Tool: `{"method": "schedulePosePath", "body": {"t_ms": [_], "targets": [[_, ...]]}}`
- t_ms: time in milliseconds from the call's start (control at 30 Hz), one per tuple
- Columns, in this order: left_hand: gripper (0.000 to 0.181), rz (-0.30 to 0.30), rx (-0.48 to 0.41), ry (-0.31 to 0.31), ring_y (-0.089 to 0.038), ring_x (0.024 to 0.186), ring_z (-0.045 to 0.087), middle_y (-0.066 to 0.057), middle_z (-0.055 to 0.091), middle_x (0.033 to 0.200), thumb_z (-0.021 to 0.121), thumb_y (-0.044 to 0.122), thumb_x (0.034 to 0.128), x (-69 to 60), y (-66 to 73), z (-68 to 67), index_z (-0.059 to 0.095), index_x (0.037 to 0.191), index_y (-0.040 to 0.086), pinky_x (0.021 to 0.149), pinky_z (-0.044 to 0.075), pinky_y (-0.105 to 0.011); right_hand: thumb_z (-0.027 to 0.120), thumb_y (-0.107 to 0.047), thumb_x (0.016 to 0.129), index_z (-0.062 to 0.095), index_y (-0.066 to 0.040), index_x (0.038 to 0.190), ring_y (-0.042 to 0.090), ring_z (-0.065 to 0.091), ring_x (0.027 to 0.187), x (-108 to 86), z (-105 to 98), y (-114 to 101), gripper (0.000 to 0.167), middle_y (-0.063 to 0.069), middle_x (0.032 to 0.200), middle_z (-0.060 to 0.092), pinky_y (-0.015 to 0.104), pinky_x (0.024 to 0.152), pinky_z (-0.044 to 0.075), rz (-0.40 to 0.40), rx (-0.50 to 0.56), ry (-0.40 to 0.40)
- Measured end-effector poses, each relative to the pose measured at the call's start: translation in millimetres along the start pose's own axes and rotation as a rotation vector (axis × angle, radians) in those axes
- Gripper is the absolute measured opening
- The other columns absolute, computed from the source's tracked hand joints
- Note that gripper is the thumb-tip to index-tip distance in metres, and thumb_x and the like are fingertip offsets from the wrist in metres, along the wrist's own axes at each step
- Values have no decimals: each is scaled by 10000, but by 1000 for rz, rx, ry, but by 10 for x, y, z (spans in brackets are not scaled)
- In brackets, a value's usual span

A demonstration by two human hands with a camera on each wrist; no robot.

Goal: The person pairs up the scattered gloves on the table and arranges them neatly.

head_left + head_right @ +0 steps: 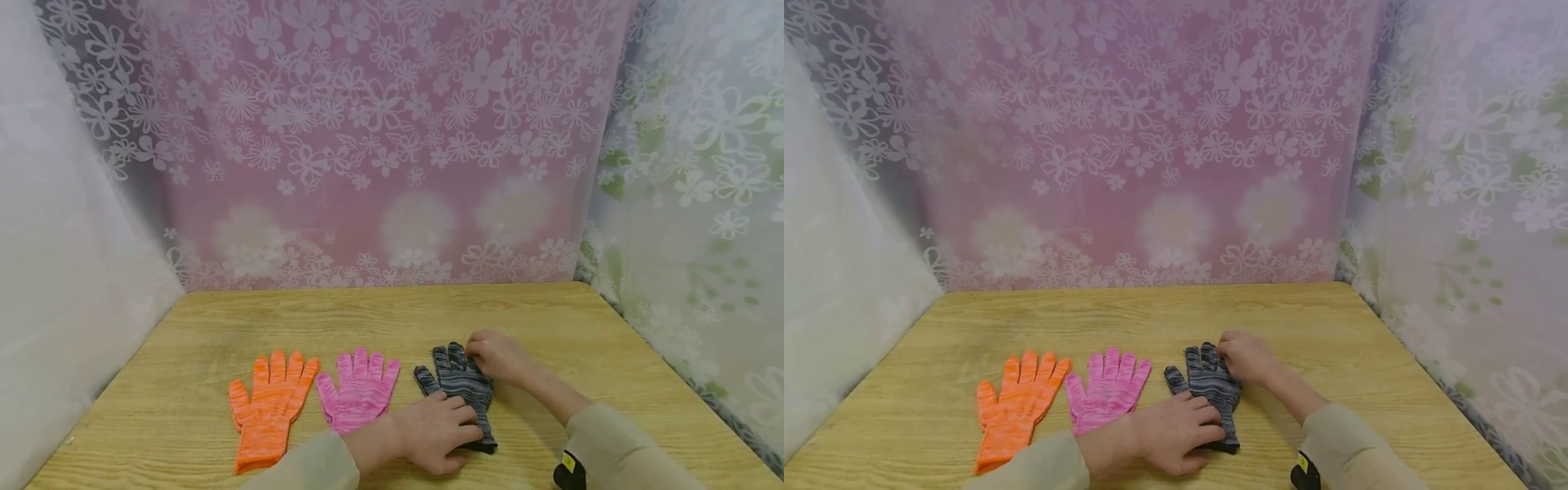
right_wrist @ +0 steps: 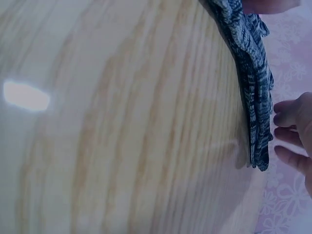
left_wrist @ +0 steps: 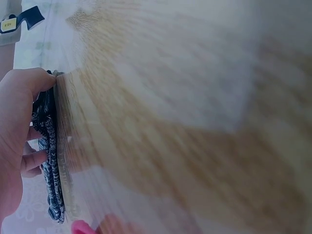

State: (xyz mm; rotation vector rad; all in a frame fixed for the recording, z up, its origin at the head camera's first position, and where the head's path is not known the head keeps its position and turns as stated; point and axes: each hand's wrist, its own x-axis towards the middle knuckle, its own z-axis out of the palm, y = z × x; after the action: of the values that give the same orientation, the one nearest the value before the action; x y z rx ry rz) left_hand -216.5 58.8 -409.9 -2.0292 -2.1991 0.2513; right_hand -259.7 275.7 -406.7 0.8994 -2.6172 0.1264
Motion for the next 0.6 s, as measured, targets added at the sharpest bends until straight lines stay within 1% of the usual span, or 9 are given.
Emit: {"method": "schedulePosePath", "body": {"t_ms": [67,167,267,333,433,600], "targets": [[388,0,4,-1,-58,1090,428,102,478,1213,442,460,933,0,0,-6,505,1268,274,862,375,-228,658,24,780,706,-85,830,194,591,755,0,-16,-16,130,15,826,609,287,617,484,12,9,-48],[388,1,-3,-7,-54,1086,428,105,476,1211,440,459,934,-2,3,-11,502,1270,275,860,373,-225,668,10,782,706,-61,855,208,597,755,-12,-26,-31,109,34,837,607,290,617,486,77,28,-113],[385,4,-4,-7,-53,1076,430,106,477,1204,443,458,934,-2,6,-12,505,1267,276,850,374,-223,673,4,786,707,-41,879,216,607,762,-24,-17,-37,109,48,850,612,292,629,493,130,46,-139],[383,6,5,-6,-53,1066,432,107,479,1197,444,459,933,-3,6,-19,507,1263,276,838,373,-216,674,7,787,706,-36,888,214,608,759,-28,-8,-32,114,49,853,611,286,627,493,144,62,-140],[383,10,25,-7,-54,1056,432,107,480,1189,445,459,932,-5,6,-26,508,1261,272,820,370,-206,678,14,783,704,-35,892,211,606,756,-28,-2,-16,122,49,855,607,282,623,490,139,89,-134],[403,31,57,-6,-56,1074,433,103,484,1205,435,445,936,-18,15,-30,502,1282,248,822,369,-198,678,43,771,696,-32,886,219,603,754,-37,6,30,138,53,851,606,293,623,490,87,135,-112]]}}
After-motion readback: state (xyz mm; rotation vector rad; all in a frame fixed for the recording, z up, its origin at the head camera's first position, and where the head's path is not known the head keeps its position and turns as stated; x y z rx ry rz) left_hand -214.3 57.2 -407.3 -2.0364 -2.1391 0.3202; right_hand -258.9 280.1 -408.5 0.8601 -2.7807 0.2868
